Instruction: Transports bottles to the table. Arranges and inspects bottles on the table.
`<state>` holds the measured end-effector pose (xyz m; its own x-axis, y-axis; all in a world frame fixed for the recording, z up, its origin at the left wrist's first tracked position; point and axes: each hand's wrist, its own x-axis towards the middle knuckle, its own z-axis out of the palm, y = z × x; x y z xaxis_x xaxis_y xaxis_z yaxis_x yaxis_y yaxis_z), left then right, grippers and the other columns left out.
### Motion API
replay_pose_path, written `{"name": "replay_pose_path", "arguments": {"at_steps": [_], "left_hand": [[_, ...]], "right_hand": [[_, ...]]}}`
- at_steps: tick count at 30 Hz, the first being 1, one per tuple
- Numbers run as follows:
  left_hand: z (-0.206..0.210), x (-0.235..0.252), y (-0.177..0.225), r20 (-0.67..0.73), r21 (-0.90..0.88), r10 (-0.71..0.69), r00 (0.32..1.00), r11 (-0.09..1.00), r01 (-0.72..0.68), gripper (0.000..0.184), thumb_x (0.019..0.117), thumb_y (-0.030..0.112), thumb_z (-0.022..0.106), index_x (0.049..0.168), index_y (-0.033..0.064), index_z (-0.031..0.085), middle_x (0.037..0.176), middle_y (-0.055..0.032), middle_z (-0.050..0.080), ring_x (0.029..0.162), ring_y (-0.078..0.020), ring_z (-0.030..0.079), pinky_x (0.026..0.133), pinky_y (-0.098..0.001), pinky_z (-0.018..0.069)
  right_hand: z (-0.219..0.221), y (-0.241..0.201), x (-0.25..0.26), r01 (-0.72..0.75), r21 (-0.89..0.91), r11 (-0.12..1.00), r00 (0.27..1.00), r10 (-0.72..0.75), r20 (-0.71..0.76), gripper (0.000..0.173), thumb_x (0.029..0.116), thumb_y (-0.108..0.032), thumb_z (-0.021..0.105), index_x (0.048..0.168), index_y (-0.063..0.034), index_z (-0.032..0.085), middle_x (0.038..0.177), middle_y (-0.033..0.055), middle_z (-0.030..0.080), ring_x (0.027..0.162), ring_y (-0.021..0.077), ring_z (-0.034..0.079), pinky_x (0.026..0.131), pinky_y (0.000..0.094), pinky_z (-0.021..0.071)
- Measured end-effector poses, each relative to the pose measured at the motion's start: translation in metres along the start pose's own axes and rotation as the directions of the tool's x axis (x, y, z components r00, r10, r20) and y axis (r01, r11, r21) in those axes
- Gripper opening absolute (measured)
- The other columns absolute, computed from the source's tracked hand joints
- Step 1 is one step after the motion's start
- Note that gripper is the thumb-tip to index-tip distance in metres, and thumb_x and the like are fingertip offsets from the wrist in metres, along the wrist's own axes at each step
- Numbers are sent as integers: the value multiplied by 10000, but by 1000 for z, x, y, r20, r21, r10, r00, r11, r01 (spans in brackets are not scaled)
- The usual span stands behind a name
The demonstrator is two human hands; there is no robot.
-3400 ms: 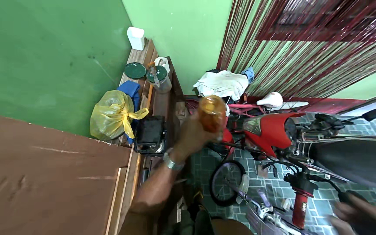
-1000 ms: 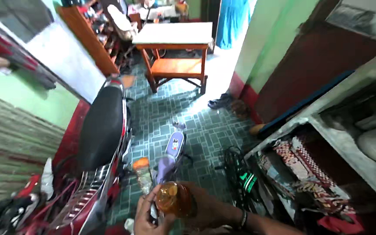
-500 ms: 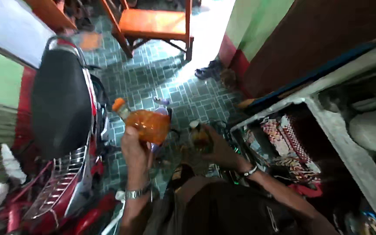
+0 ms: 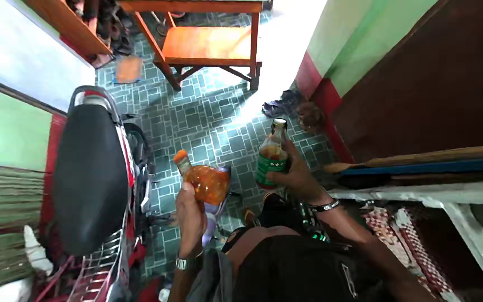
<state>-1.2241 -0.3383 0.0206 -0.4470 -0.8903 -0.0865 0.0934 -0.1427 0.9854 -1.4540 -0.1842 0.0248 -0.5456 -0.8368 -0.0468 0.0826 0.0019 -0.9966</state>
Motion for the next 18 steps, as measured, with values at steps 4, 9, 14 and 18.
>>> {"name": "replay_pose_path", "arguments": {"at_steps": [4,9,14,18], "left_hand": [[30,51,-2,98,23,26,995,999,-28,709,915,627,657,1278,21,593,1047,-6,745,947,-119,727,829,-317,628],[68,131,-21,103,37,-77,992,997,74,693,908,439,747,1357,-40,523,1153,-114,711,1003,-204,719,860,-381,631],[154,237,-58,51,143,-213,976,969,204,710,870,347,741,1393,-65,494,1157,-120,709,978,-182,719,834,-366,627],[225,302,-66,100,248,-247,964,944,216,600,964,376,638,1379,-49,556,1191,-135,708,1026,-187,709,899,-382,607]], "right_hand": [[-33,-5,73,44,169,985,998,-50,33,948,752,-236,856,1548,-177,346,1281,88,641,1050,209,693,862,412,624],[-90,-8,185,147,340,929,984,-173,47,961,771,-356,876,1544,-191,329,1358,84,615,1115,221,669,902,423,602],[-169,-30,308,211,271,939,975,-220,2,880,787,-287,858,1514,-158,378,1350,105,613,1115,231,668,890,423,608],[-236,-43,375,125,217,968,990,-106,-95,895,723,-268,893,1492,-150,451,1258,108,663,1055,229,694,877,423,621]]}}
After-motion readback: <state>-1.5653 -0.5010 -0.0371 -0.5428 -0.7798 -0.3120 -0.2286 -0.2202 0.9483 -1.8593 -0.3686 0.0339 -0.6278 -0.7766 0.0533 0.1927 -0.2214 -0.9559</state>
